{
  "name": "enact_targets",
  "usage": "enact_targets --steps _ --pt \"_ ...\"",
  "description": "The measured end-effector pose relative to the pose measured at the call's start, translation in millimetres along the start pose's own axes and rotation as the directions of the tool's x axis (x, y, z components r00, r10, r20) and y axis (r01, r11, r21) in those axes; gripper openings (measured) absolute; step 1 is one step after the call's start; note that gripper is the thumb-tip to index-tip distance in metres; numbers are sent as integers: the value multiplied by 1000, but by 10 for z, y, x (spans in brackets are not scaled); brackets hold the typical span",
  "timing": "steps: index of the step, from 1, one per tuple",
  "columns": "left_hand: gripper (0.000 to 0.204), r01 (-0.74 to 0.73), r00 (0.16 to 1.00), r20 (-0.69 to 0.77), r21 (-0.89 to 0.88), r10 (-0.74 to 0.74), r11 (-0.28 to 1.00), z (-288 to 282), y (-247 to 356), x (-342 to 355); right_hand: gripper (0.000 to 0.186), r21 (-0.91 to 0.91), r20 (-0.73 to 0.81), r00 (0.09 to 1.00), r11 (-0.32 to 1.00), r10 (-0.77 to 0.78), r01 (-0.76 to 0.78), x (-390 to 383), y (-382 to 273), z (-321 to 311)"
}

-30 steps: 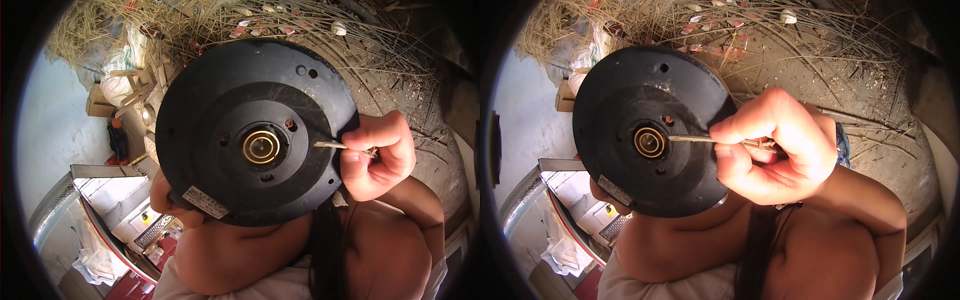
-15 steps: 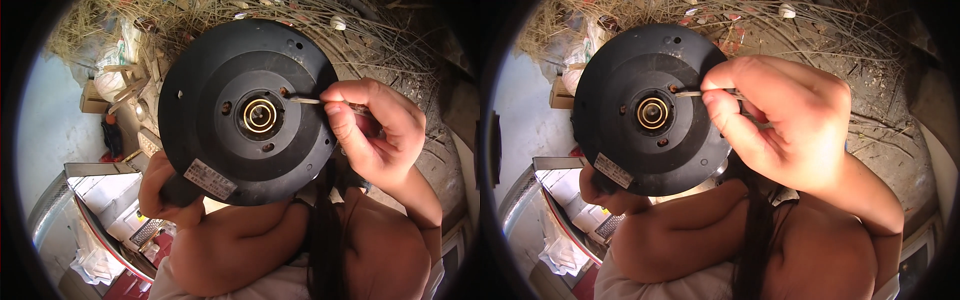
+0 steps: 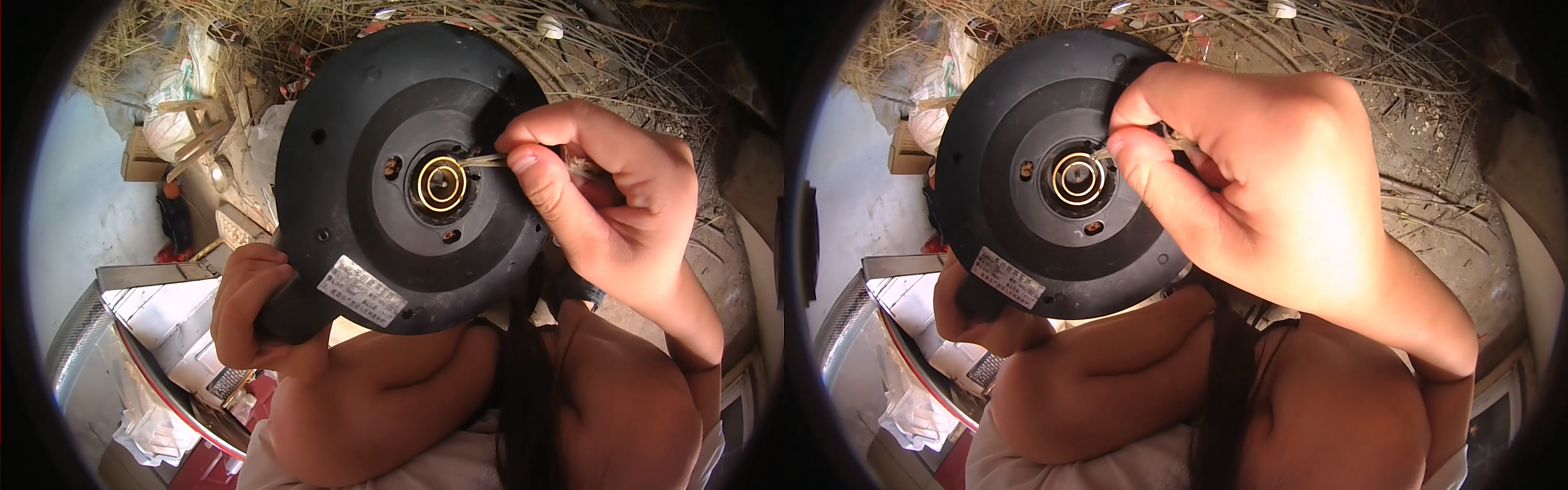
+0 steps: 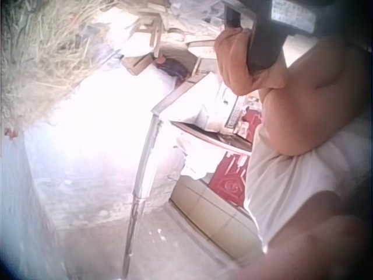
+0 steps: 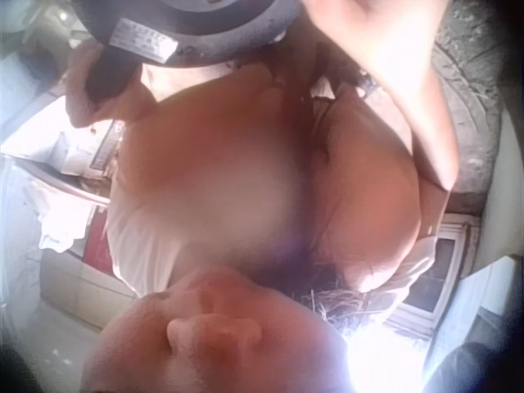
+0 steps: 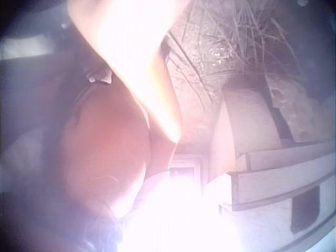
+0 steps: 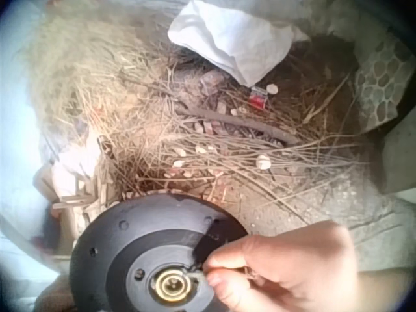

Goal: The person uses a small tool to scrape the electrical connector on the underside of an electric kettle, then carries the kettle to a kitchen counter to dip a cloth into a bowl of water and wipe it.

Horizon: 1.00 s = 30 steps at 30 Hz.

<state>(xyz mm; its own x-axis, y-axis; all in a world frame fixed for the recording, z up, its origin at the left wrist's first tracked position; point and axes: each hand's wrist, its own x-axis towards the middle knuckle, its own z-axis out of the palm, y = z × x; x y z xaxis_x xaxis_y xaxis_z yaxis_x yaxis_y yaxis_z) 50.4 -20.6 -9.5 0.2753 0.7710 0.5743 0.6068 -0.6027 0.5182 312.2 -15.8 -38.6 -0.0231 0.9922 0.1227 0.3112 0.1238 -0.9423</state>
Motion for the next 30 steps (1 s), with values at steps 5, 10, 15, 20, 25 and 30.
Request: enact_targets --steps 5,10,15,20,25,30 --pt "32 76 988 -133 -30 -79 997 14 -31 -58 5 29 -2 999 999 -46 46 32 2 -20" --pt "31 68 997 22 -40 -67 997 -33 -2 17 5 30 36 997 998 -61 60 58 3 -59" --pt "33 52 995 -83 -32 -54 998 62 39 12 4 -52 25 986 985 -164 165 84 24 -25" --pt "36 33 999 13 -54 -32 998 -9 -11 146 10 -413 124 945 850 -302 326 102 -38 -31" --pt "41 -106 992 89 135 94 985 140 149 240 12 -496 214 939 798 -269 342 100 -16 19" --pt "41 -122 990 85 171 109 978 42 65 210 11 -446 208 952 845 -224 296 35 -12 65"
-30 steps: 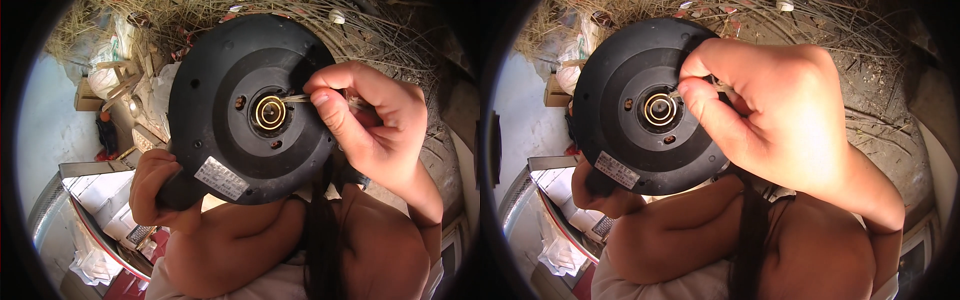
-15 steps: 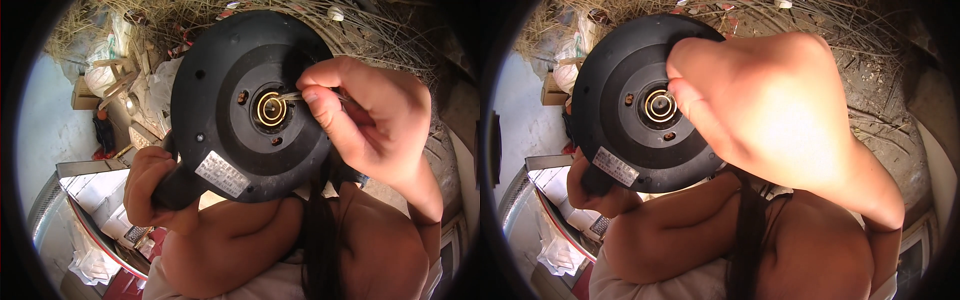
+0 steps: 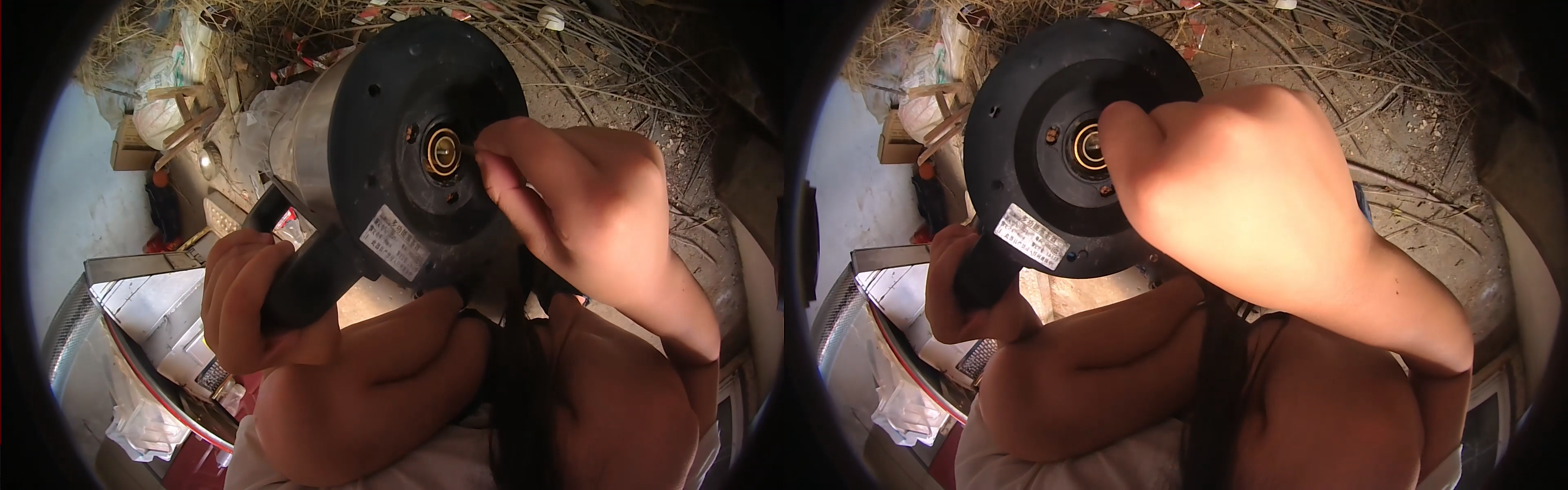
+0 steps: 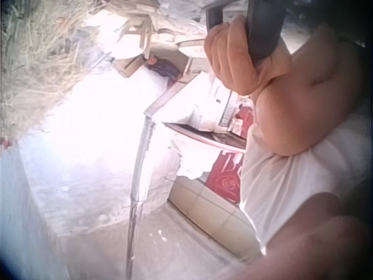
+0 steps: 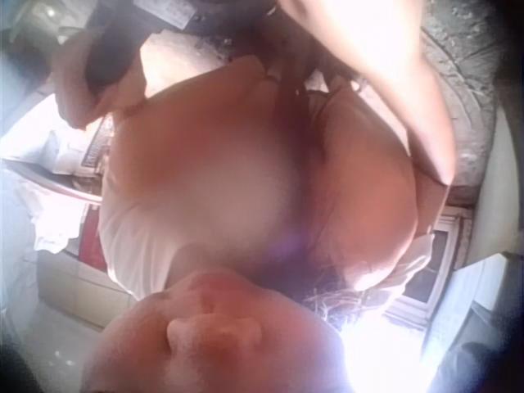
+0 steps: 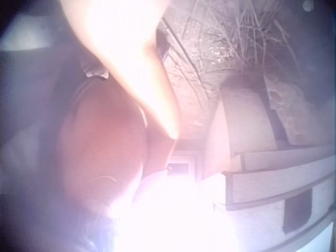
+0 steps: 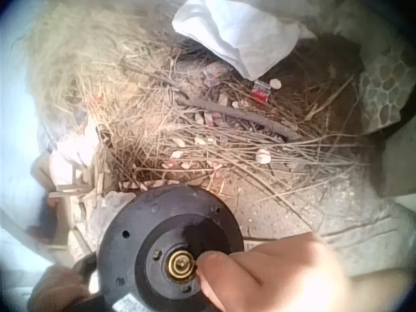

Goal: The person uses a small tool to scrape the electrical connector on the underside of an electric kettle, then carries the kettle to a kitchen counter to dip a cloth into a bowl of water and wipe it.

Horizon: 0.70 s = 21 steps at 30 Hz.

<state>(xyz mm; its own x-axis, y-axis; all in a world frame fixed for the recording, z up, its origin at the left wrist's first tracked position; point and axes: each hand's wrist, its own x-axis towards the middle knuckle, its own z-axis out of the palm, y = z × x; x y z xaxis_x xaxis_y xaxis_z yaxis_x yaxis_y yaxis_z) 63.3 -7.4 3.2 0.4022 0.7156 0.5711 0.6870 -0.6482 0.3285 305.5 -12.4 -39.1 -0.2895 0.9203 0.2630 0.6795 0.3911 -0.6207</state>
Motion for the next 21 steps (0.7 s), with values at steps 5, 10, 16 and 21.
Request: enact_targets --steps 5,10,16,21 --pt "33 -68 998 14 -32 69 997 76 35 16 6 215 -52 985 965 163 -148 -114 -20 88" --pt "21 196 953 -181 -237 -242 951 123 -61 -171 4 494 -38 927 814 372 -307 -143 -5 36" --pt "24 94 823 -568 157 12 983 416 33 -251 7 685 -100 849 655 519 -320 -124 -19 -110" --pt "24 209 772 -634 184 -47 960 500 32 -309 8 655 -85 919 716 386 -240 -138 65 -75"
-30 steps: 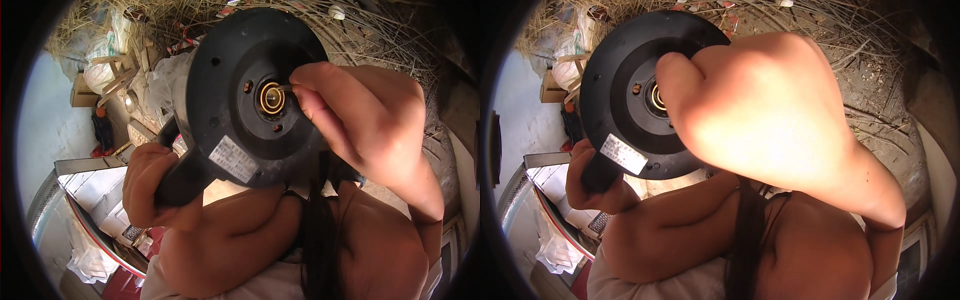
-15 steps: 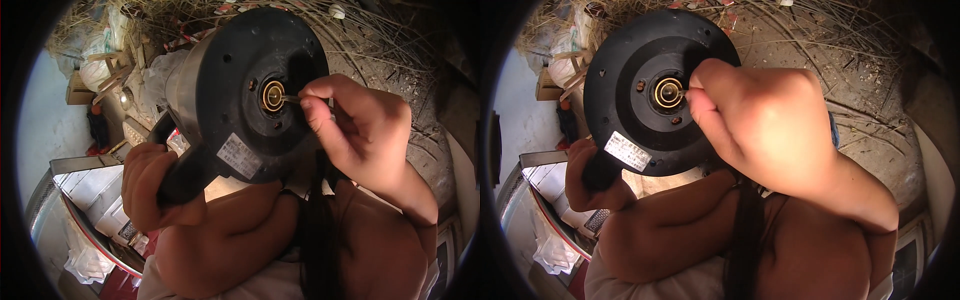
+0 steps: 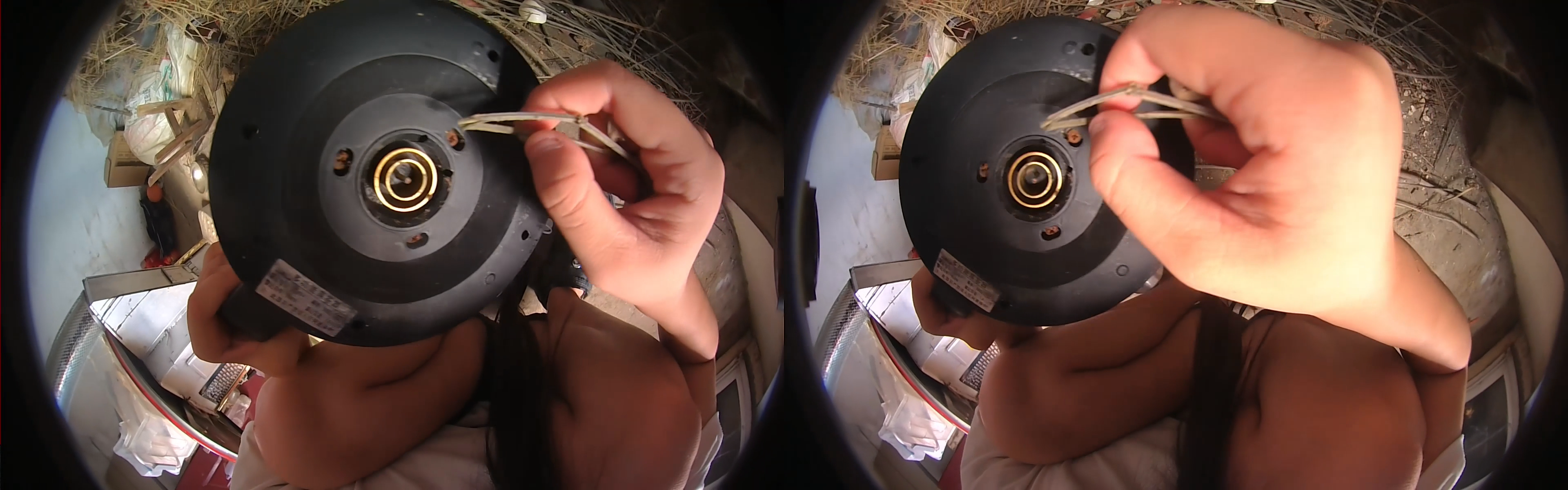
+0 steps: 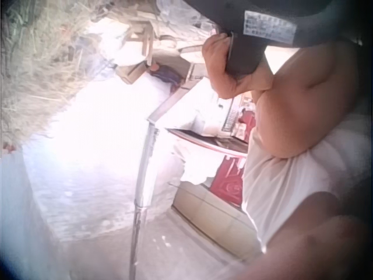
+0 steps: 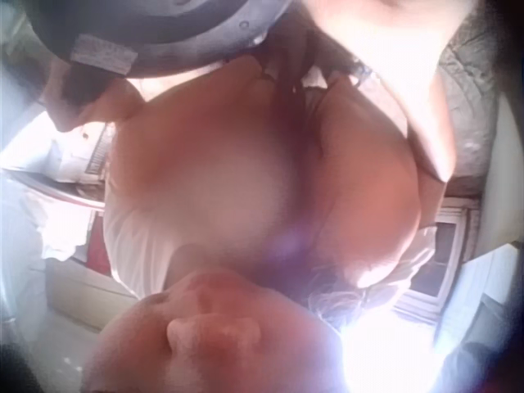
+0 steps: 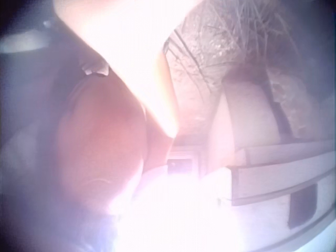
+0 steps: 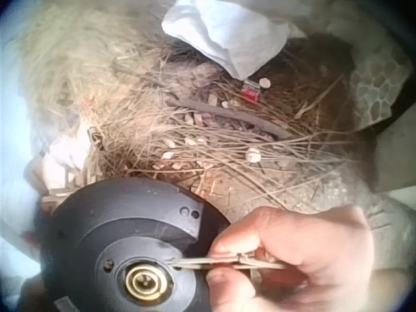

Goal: The person uses a small tool to scrape the electrical connector on the underside of an electric kettle, then carries the kettle to a kitchen counter to dip a cloth into a bowl of water and wipe it.

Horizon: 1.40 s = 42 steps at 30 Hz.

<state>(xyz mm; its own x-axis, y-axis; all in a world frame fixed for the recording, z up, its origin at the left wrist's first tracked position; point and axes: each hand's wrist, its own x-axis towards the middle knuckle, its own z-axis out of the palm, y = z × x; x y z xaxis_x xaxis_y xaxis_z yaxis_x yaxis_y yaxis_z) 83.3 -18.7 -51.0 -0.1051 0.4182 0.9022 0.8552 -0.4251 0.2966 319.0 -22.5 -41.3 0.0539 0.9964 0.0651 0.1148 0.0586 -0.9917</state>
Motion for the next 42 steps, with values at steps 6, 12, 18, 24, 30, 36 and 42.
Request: enact_targets --steps 6,12,18,24,30,36,42 --pt "24 246 968 50 11 -246 969 -90 -71 184 9 -65 -10 997 995 -81 81 10 -59 27" --pt "28 168 983 126 -285 -137 944 -62 -126 203 8 -40 71 992 994 105 -103 4 -38 -5" --pt "35 -85 476 855 -190 208 978 174 -35 1107 5 -145 -1 1000 989 11 -11 -13 91 40" --pt "11 -751 -240 970 -210 37 626 834 217 1445 5 -195 26 999 980 -22 27 -48 230 152" --pt "13 -832 -282 959 -254 18 493 858 -4 1532 6 -263 76 995 964 71 -49 -41 356 89" --pt "25 -397 246 909 -221 335 891 241 -249 1596 5 -183 24 994 978 103 -97 33 320 -26" --pt "19 -167 610 769 -111 191 980 32 -61 1186 7 -138 25 989 981 143 -138 -46 308 14"
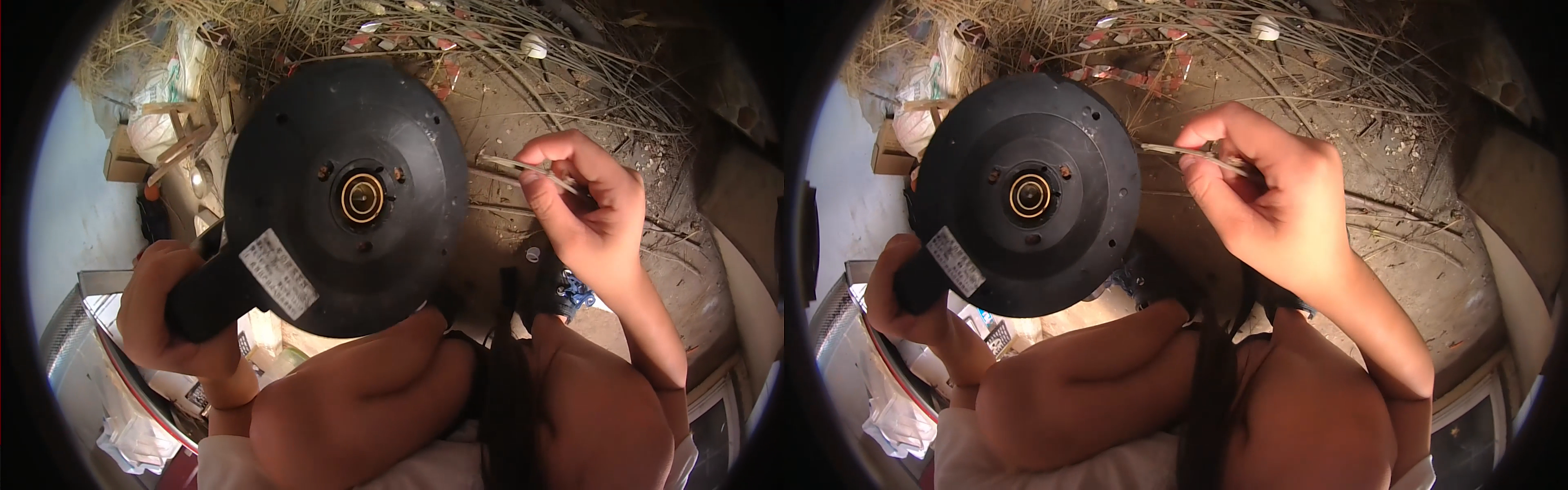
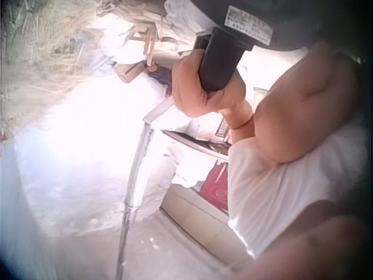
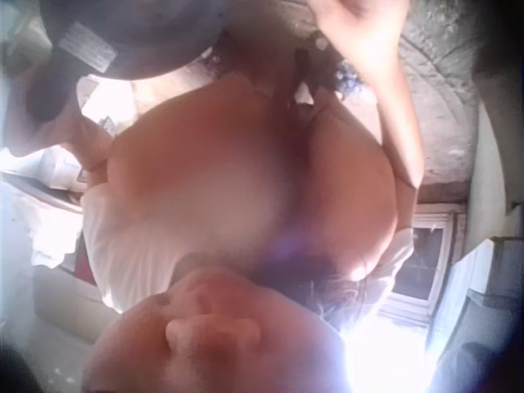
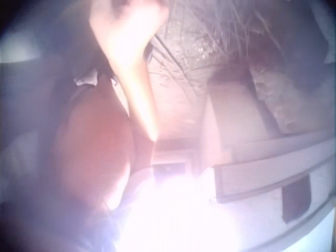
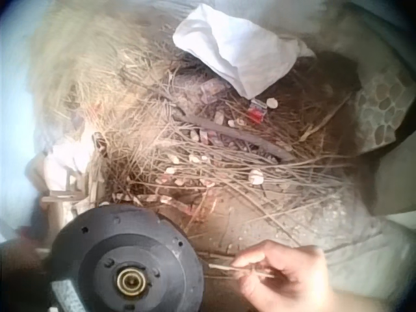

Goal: The person uses a small tool to scrape the electrical connector on the underside of an electric kettle, then carries the kettle to a kitchen counter to dip a cloth into a bowl of water and wipe it.

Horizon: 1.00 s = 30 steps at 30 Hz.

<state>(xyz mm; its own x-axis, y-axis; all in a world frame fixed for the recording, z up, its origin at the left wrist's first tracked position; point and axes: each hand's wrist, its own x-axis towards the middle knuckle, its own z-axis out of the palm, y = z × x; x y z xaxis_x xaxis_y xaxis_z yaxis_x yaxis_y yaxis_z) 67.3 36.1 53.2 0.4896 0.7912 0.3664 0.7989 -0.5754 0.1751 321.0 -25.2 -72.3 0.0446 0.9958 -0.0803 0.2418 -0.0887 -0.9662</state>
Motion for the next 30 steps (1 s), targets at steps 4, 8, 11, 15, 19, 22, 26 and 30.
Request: enact_targets --steps 4,8,11,15,19,22,26,30 --pt "20 72 997 -25 -146 -76 987 -99 2 -47 5 142 -169 983 985 -74 99 -7 3 82" --pt "18 59 992 -102 -94 -69 994 -88 10 -82 7 87 -140 971 975 -192 205 15 -125 126" --pt "18 43 997 -65 -74 -48 996 -157 20 -102 11 44 -39 945 944 -326 327 24 -228 151" --pt "19 9 955 -290 -184 -63 983 153 175 -246 8 4 9 892 892 -451 451 54 -268 202" --pt "19 -8 953 -297 -248 -68 969 125 97 -283 11 32 9 800 800 -600 599 109 -257 214" --pt "20 68 970 -208 -268 -127 961 28 34 -254 11 22 -25 760 759 -650 650 116 -313 159" --pt "20 118 973 -157 -289 -169 950 -51 39 -240 12 -24 66 743 743 -667 669 121 -364 75" --pt "21 153 972 -123 -322 -202 934 -37 22 -253 13 -77 87 748 744 -658 664 145 -345 57"
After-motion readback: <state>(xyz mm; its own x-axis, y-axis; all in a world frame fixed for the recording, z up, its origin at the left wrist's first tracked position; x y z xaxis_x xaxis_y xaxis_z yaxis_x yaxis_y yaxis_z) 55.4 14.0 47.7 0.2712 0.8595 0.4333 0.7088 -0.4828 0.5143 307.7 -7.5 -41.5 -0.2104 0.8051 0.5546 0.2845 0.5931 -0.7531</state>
